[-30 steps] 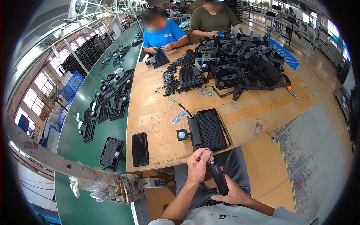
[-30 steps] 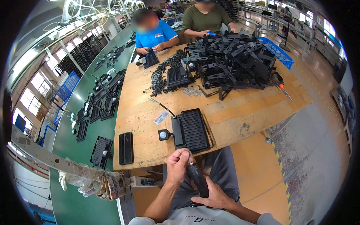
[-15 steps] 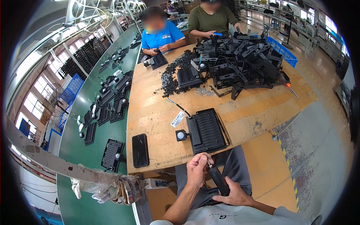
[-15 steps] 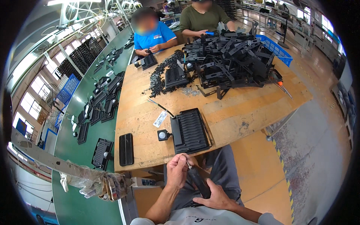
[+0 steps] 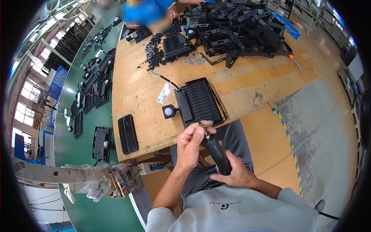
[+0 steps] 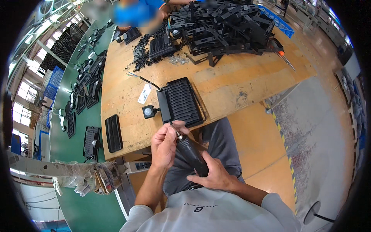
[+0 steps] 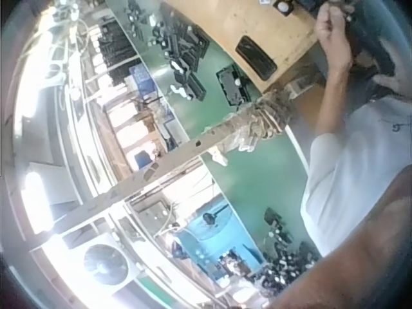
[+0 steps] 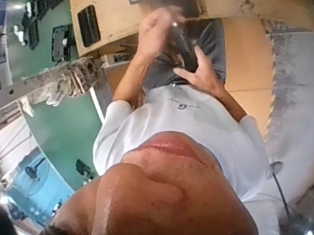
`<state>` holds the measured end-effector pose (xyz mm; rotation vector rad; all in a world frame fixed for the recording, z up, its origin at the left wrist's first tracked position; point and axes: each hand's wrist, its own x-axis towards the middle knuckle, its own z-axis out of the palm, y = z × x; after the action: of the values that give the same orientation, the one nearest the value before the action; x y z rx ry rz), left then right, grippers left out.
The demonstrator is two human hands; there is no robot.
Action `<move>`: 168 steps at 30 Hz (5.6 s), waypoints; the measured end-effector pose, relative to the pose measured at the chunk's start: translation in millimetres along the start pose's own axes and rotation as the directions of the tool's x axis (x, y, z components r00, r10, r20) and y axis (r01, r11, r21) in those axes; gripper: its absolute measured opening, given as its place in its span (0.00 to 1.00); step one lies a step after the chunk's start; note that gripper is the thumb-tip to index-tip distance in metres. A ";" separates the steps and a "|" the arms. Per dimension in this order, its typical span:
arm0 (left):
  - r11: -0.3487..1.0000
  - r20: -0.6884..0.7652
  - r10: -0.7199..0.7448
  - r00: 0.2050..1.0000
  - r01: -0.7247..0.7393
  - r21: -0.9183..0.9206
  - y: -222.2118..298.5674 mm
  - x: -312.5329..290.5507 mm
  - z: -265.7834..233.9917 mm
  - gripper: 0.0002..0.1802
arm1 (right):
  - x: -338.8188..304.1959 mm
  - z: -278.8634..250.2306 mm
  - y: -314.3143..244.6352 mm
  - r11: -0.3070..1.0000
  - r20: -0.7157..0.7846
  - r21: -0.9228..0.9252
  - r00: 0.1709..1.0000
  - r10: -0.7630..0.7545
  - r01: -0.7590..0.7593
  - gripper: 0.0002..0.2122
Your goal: Assembling electronic components using an electric screwdriver and placing finished parts on a conveyor belt.
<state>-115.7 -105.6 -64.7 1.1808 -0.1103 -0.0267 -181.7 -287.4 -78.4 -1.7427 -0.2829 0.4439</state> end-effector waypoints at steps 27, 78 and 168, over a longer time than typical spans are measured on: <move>-0.069 0.332 0.072 0.940 -0.328 0.942 -14.9 294.1 -54.9 0.09 | -10.8 -43.3 34.5 0.969 -0.080 0.232 0.992 0.100 -0.079 0.29; 0.312 0.364 0.381 0.850 -0.489 0.815 -28.7 59.1 -12.3 0.09 | -33.1 -65.1 43.6 0.914 0.085 0.261 0.951 0.298 -0.310 0.30; -0.025 0.759 -0.297 0.579 -0.799 0.600 -5.6 182.8 -35.0 0.29 | 11.5 -84.3 66.9 0.950 0.248 0.198 0.950 0.192 -0.243 0.30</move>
<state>69.8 -89.9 -69.8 2.5965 -1.4822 -0.0395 -137.6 -371.2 -130.8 -1.5052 -0.1916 0.8098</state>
